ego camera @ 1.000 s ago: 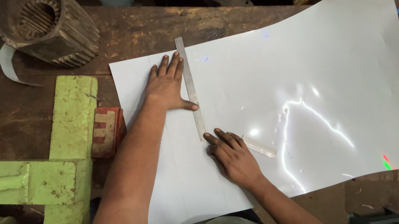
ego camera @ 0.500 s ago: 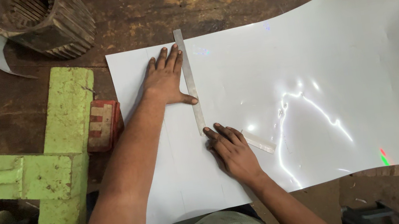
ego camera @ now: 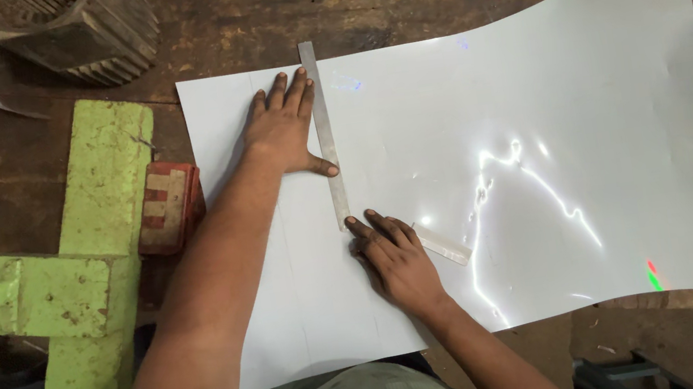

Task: The person measures small metal components with a micrometer at a workbench, then lays a large white sheet on the bench, marks straight lines on it using a steel ruler and pen, and cuts along a marked line with a knife. They then fold and lift the cut sheet aside.

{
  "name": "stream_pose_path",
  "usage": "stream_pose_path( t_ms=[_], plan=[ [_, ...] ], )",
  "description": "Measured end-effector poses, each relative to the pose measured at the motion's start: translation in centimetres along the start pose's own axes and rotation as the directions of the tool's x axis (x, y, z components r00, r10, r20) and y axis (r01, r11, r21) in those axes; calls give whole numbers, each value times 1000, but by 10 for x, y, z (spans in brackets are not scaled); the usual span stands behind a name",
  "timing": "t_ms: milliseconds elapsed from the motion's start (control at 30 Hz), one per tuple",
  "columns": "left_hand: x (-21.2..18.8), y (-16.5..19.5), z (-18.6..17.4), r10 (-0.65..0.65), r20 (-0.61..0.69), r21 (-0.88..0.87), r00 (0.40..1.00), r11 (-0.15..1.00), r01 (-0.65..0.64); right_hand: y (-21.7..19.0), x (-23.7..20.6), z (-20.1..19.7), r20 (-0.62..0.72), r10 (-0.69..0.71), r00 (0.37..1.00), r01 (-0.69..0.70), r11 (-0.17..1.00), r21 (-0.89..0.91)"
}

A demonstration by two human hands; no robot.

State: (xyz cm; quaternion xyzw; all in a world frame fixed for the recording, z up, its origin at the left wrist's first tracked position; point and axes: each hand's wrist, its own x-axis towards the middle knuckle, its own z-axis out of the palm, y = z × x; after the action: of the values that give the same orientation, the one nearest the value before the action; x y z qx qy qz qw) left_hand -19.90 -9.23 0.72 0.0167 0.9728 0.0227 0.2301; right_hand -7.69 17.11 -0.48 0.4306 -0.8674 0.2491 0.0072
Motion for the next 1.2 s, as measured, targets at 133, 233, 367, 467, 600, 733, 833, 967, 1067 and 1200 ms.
stream_pose_path(
  t_ms=[133, 233, 367, 467, 600, 733, 833, 967, 1067, 1200],
  plan=[
    [2, 4, -5, -17, 2, 25, 1000, 1000, 17, 0, 6, -4, -171, 70, 983, -41, 985, 170],
    [1, 3, -6, -24, 22, 19, 999, 1000, 24, 9, 24, -5, -152, 342, 928, -299, 922, 246],
    [2, 3, -5, -21, 0, 20, 1000, 1000, 21, 39, 69, 11, -200, 295, 934, -266, 951, 157],
    [5, 7, -3, -41, -4, 80, 999, 996, 41, 55, 91, 31, -113, 265, 958, -254, 962, 100],
    [15, 12, -3, -81, 56, 185, 995, 980, 69, 57, 91, 42, -81, 162, 983, -164, 986, -18],
    [17, 6, -3, -76, 69, 158, 995, 985, 65, 33, 60, 31, -34, 93, 995, -96, 992, -81],
    [17, 5, -2, -76, 64, 144, 995, 987, 66, 28, 74, 28, -83, 138, 987, -142, 989, -48],
    [22, 6, -1, -78, 80, 174, 994, 983, 63, 58, 160, 28, -136, 87, 987, -89, 996, -12],
    [27, 8, -5, -86, 101, 207, 991, 976, 64, 85, 238, 30, -200, 60, 978, -72, 996, -53],
    [23, 9, -6, -90, 108, 208, 990, 976, 66, 91, 261, 32, -200, 127, 971, -130, 991, -2]
  ],
)
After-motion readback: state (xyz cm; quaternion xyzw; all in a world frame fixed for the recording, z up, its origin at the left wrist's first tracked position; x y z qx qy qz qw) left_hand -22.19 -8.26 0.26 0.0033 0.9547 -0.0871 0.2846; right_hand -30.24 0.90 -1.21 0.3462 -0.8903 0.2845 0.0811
